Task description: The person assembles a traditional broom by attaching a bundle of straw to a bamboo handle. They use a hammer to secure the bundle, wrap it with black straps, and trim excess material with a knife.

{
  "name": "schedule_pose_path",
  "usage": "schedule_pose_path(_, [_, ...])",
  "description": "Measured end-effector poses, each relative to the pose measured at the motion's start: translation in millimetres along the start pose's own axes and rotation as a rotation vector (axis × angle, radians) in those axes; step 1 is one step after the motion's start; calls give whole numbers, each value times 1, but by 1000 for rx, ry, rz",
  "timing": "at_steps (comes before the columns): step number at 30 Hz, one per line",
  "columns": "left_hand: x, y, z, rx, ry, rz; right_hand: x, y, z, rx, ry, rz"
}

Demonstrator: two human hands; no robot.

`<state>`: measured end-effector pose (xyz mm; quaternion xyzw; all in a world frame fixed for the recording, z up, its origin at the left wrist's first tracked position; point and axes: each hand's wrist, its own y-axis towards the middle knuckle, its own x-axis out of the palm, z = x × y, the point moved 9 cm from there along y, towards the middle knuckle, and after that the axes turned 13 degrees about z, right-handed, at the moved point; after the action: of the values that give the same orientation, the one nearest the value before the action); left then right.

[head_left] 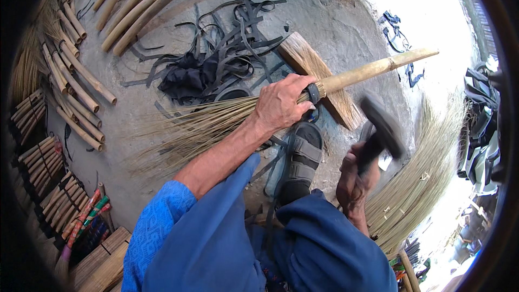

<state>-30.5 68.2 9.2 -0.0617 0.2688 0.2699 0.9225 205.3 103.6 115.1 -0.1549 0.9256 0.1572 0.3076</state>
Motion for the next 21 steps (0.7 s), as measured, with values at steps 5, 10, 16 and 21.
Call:
schedule_pose_path(5, [-6, 5, 5, 15, -23, 14, 48, -10, 60, 134, -271, -306])
schedule_pose_path(10, [-3, 6, 12, 62, 37, -11, 21, -33, 81, 207, -367, -280])
schedule_pose_path(16, [3, 6, 6, 75, 50, 6, -14, -95, 122, 394, -345, -101])
schedule_pose_path(21, [0, -2, 19, 79, 169, -71, -9, -190, 194, 1020, 184, 12])
